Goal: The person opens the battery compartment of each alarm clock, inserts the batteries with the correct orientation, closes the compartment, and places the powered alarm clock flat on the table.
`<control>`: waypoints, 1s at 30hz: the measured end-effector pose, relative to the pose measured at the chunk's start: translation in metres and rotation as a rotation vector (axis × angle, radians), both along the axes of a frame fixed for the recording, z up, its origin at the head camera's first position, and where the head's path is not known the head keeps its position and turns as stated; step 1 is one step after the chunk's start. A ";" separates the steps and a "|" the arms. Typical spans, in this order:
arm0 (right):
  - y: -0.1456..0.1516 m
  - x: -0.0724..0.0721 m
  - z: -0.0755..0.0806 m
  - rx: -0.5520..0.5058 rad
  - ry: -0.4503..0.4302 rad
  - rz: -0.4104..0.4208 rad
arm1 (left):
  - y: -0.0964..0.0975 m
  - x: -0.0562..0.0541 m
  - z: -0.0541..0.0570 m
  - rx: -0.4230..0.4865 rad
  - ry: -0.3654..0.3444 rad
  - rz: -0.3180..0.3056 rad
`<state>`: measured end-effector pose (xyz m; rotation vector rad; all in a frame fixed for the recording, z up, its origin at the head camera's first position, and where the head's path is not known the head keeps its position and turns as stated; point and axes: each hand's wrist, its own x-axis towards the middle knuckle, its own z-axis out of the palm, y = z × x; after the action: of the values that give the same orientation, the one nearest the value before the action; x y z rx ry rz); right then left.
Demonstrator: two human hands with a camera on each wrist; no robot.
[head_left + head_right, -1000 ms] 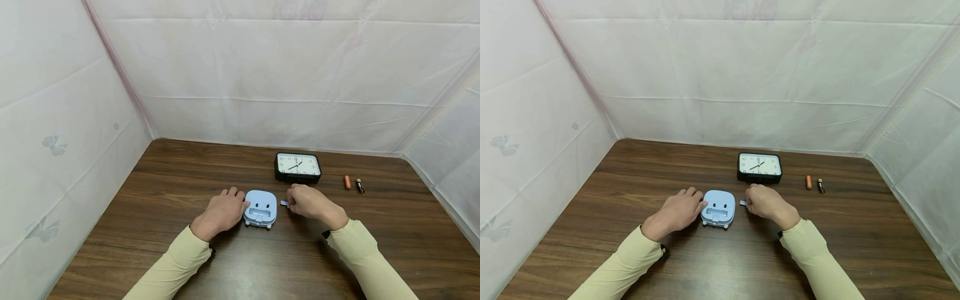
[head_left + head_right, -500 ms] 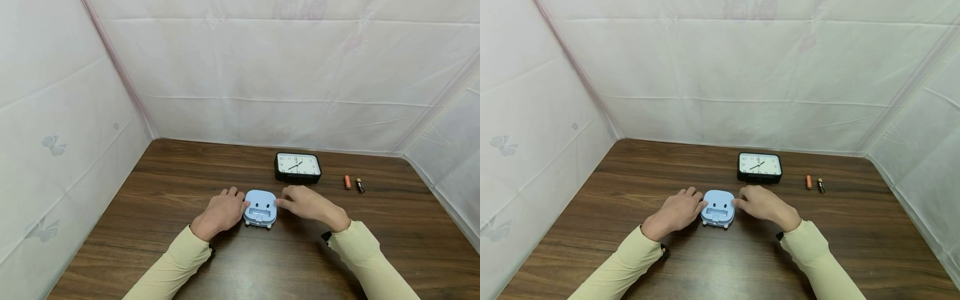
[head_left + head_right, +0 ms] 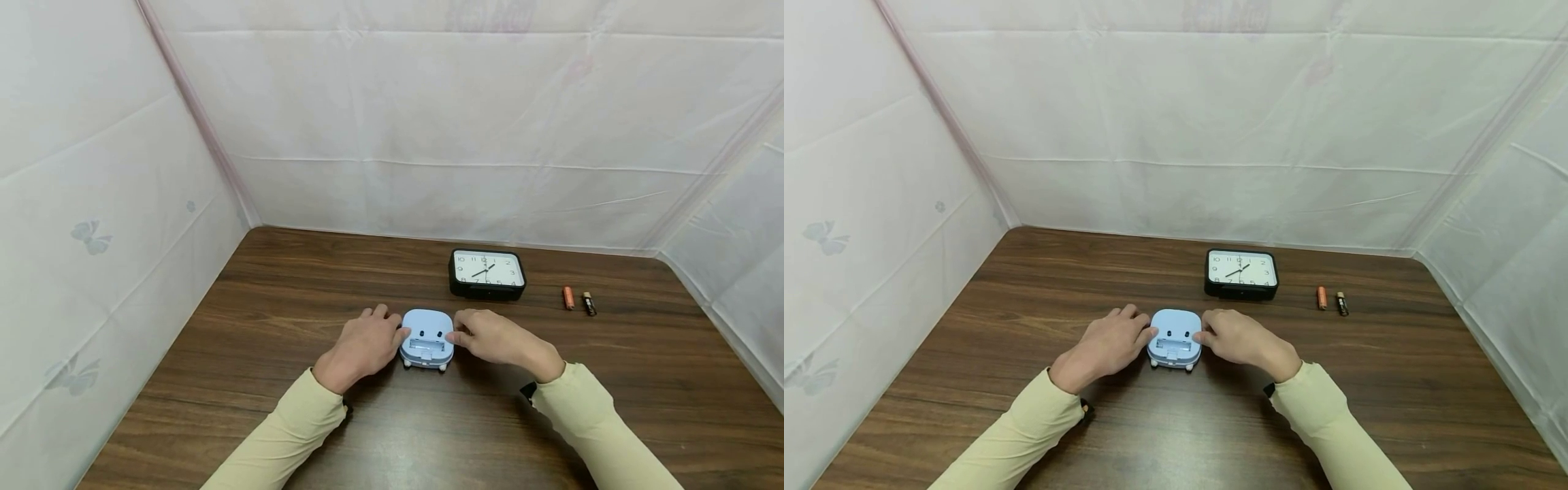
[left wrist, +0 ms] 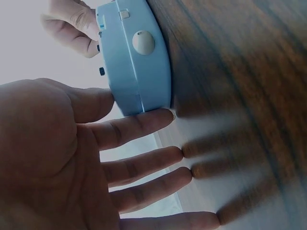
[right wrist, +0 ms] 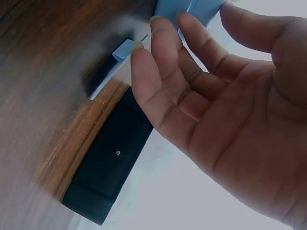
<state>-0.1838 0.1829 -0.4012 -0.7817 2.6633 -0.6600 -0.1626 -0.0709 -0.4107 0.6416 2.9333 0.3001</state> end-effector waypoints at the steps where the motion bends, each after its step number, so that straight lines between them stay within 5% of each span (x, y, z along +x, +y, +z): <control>1: 0.000 0.000 0.000 0.004 0.003 -0.002 | 0.000 0.000 0.000 0.002 0.006 0.001; 15: 0.003 -0.002 0.005 0.017 0.034 -0.022 | -0.002 0.000 -0.001 0.013 0.022 0.010; 30: 0.050 -0.016 0.035 0.071 0.189 -0.226 | -0.001 -0.001 -0.001 0.021 0.023 0.009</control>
<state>-0.2003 0.2324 -0.3662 -0.5538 2.9599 -0.5647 -0.1637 -0.0715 -0.4120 0.6394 2.9594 0.3276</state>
